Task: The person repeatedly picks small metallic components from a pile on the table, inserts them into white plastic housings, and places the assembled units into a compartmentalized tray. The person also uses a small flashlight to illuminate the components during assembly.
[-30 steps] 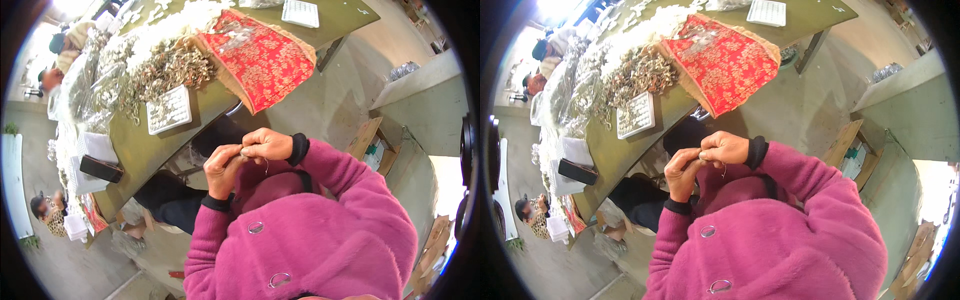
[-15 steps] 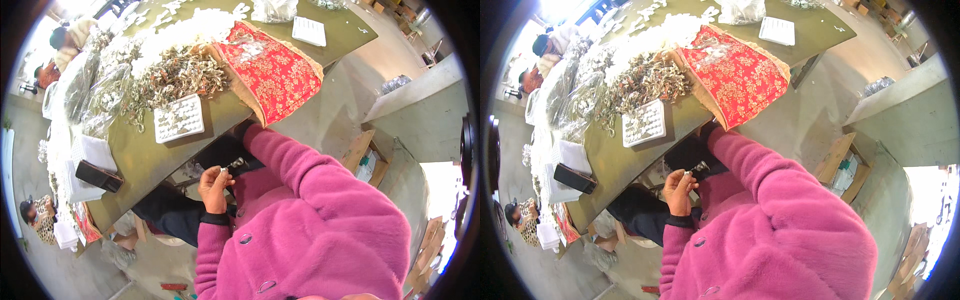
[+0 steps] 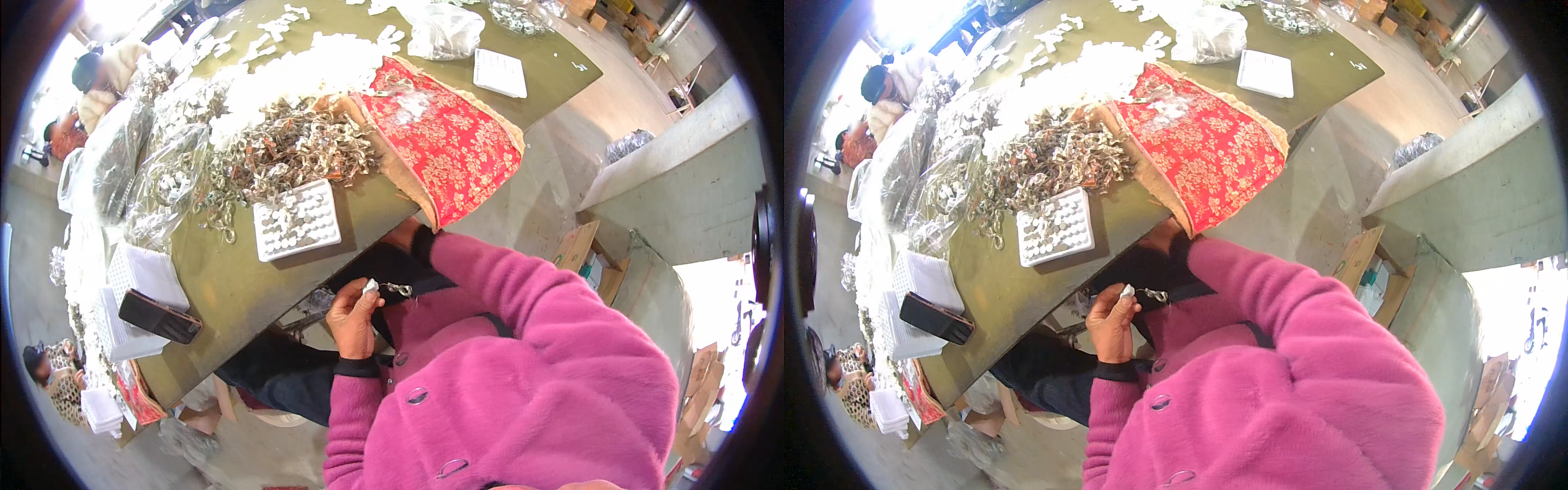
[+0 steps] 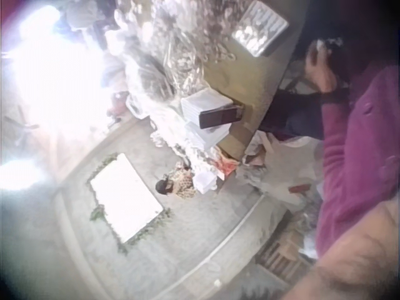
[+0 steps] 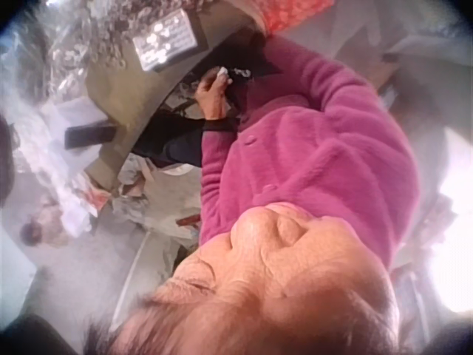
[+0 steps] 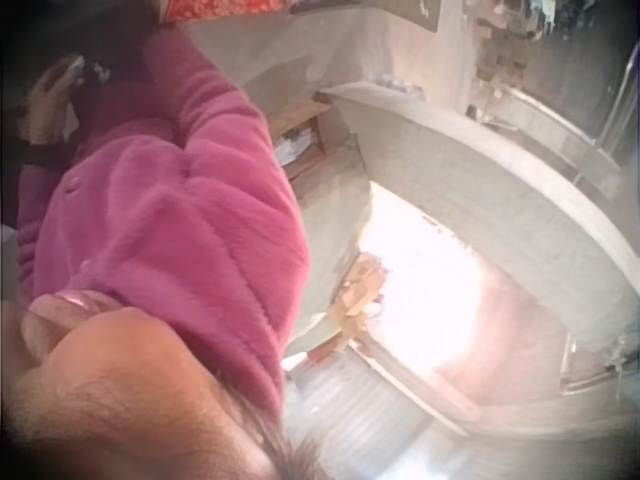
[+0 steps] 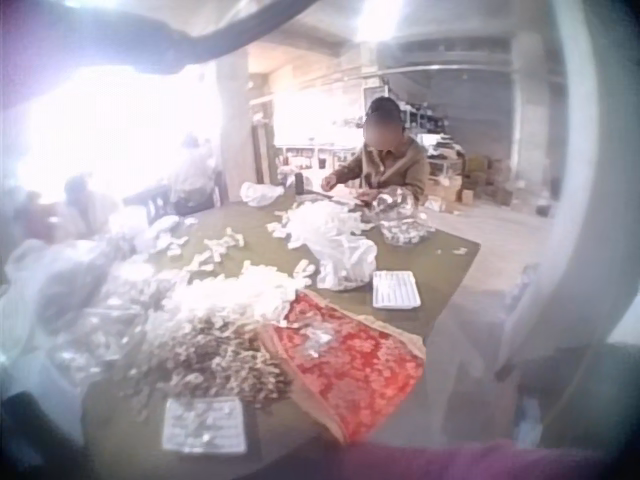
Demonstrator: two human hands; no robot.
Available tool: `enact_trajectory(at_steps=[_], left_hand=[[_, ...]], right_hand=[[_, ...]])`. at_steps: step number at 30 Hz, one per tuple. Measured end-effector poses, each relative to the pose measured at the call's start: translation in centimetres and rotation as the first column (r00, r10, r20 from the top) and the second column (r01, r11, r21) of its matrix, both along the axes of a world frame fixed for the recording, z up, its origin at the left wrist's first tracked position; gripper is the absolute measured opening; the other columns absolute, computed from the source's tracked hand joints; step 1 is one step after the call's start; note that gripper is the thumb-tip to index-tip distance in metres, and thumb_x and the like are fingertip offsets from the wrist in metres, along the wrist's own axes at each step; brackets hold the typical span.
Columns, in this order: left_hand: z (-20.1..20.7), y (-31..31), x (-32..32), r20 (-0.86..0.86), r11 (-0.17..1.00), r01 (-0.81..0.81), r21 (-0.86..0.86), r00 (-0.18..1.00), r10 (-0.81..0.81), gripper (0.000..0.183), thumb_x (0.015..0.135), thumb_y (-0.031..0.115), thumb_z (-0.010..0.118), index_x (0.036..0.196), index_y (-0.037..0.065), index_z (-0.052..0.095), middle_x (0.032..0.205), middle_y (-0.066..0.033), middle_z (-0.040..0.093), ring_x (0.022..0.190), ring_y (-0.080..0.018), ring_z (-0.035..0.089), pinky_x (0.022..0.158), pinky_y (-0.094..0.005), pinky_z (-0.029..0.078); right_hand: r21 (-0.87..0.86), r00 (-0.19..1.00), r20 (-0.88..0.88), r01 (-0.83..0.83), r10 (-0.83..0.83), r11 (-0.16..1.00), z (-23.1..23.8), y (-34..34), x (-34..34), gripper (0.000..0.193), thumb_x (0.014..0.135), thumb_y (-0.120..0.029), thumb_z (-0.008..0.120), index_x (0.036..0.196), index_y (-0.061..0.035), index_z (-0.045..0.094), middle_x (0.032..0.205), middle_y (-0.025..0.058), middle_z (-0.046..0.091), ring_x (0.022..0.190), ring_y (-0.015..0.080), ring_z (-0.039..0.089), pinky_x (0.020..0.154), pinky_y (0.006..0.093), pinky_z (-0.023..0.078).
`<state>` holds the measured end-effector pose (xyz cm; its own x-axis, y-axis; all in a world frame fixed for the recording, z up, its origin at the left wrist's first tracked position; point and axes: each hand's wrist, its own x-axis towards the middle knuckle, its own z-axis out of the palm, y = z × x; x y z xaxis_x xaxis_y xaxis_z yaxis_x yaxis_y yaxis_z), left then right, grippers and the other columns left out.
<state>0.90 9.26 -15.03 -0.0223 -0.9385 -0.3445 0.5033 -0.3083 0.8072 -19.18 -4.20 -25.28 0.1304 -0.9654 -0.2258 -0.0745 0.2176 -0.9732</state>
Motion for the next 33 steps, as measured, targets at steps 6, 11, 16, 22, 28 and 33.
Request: enact_trajectory(at_steps=[6,11,16,22,28,33], left_hand=[[-0.6,-0.8,0.6,-0.027,0.999,-0.026,0.046,0.999,0.028,0.026,0.09,-0.005,0.075,0.115,-0.006,0.071,0.104,-0.015,0.075,0.087,-0.0192,0.072,0.078,-0.0324,0.063],[0.7,-1.1,-0.1,-0.041,0.997,0.054,0.052,0.998,-0.052,0.026,0.09,-0.005,0.075,0.115,-0.007,0.071,0.105,-0.0154,0.074,0.087,-0.0208,0.072,0.079,-0.0329,0.062],[2.1,-1.6,0.0,-0.06,0.992,0.116,0.053,0.992,-0.113,0.026,0.09,-0.003,0.076,0.115,-0.008,0.071,0.109,-0.0163,0.074,0.088,-0.0224,0.072,0.081,-0.0345,0.061],[2.3,-2.5,-1.5,-0.166,0.985,0.173,0.002,0.971,-0.17,0.028,0.089,-0.003,0.076,0.114,-0.001,0.065,0.108,-0.0158,0.073,0.095,-0.0265,0.073,0.091,-0.039,0.059],[2.8,-4.0,-2.7,-0.288,0.967,0.248,0.052,0.931,-0.223,0.029,0.086,-0.004,0.071,0.112,0.001,0.06,0.102,-0.0159,0.07,0.101,-0.0318,0.074,0.093,-0.0494,0.062],[3.7,-5.0,-3.4,-0.338,0.911,0.409,0.062,0.867,-0.366,0.026,0.086,-0.002,0.072,0.107,0.003,0.056,0.096,-0.0143,0.069,0.096,-0.0327,0.075,0.087,-0.0502,0.064]], right_hand=[[0.141,0.902,0.066,-0.431,0.426,0.891,16.1,9.4,-4.5,0.016,0.101,-0.013,0.069,0.105,0.0021,0.072,0.087,0.0089,0.074,0.08,0.0131,0.073,0.071,0.029,0.058],[-0.387,0.903,-0.424,-0.249,0.069,0.888,24.3,6.0,-6.0,0.007,0.097,-0.008,0.069,0.098,-0.0007,0.07,0.084,0.0097,0.07,0.07,0.0197,0.071,0.064,0.0329,0.056],[-0.543,0.56,-0.76,-0.265,-0.331,0.797,25.2,-0.8,-9.8,0.01,0.093,-0.01,0.07,0.098,-0.002,0.071,0.093,0.0164,0.07,0.084,0.0332,0.069,0.075,0.0399,0.055],[-0.566,0.423,-0.809,-0.379,-0.407,0.732,22.5,-6.8,-11.9,0.022,0.093,-0.02,0.072,0.109,-0.0053,0.074,0.096,0.0149,0.069,0.09,0.0356,0.067,0.08,0.0431,0.053],[-0.547,0.414,-0.813,-0.299,-0.41,0.782,21.4,-7.1,-12.1,0.015,0.092,-0.018,0.073,0.098,-0.0047,0.07,0.093,0.0125,0.068,0.089,0.0346,0.066,0.079,0.0432,0.052],[-0.545,0.717,-0.614,-0.085,-0.329,0.834,22.9,-5.6,-12.2,0.01,0.097,-0.01,0.065,0.097,-0.0001,0.065,0.088,0.0124,0.07,0.072,0.0238,0.071,0.066,0.0374,0.057]])
